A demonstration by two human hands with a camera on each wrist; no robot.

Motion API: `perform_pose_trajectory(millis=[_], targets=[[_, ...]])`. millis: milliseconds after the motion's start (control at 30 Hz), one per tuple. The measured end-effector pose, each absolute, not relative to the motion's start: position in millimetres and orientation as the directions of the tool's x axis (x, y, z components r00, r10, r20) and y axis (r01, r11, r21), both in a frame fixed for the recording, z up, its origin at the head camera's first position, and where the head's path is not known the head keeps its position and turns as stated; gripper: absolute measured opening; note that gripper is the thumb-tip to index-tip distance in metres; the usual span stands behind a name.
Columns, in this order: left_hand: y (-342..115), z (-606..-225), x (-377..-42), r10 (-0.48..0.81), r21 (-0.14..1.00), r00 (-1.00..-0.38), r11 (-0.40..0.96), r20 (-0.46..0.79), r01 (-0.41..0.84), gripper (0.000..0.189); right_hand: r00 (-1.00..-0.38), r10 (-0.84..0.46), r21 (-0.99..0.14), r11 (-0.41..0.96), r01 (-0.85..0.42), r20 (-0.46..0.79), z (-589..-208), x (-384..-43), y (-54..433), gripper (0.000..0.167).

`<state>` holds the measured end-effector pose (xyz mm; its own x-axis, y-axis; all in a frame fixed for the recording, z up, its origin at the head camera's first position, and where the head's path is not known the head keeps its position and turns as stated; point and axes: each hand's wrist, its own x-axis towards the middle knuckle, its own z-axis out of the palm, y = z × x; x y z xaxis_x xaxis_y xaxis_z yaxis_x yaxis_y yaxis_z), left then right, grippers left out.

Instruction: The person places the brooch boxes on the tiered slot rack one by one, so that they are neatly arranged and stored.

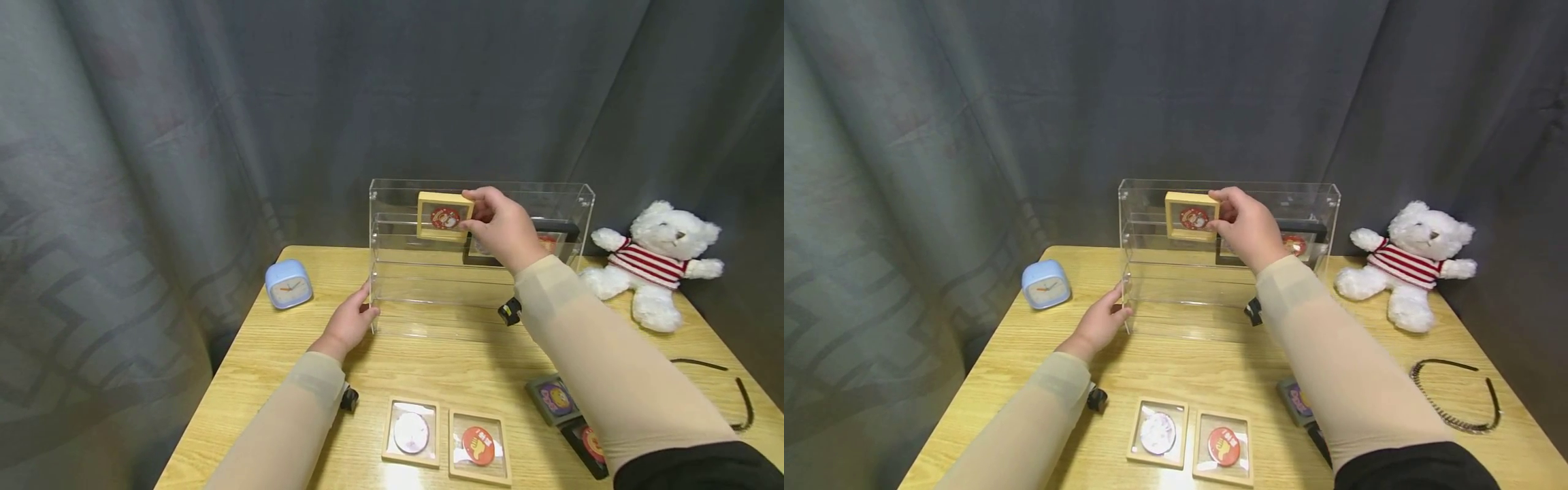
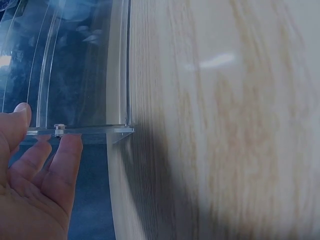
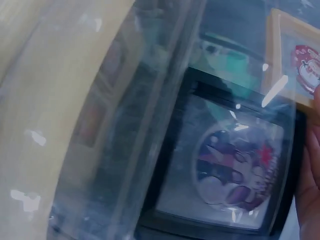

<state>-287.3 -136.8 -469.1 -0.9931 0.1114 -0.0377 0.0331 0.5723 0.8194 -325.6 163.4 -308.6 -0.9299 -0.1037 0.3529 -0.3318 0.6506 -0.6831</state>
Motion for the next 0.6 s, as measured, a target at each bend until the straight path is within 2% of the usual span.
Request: perform_pose_trajectory(millis=[367, 600], targets=[[-136, -469, -285, 0.12, 0.817, -0.992, 0.575, -0.033, 0.042, 0.069, -0.886, -0.119, -0.645, 0.643, -0.413, 0.448, -329, -326, 167, 0.034], [-136, -469, -284, 0.12, 0.815, -0.993, 0.577, -0.016, 0.056, 0.069, -0.864, -0.127, -0.608, 0.661, -0.44, 0.487, -330, -327, 168, 0.032]])
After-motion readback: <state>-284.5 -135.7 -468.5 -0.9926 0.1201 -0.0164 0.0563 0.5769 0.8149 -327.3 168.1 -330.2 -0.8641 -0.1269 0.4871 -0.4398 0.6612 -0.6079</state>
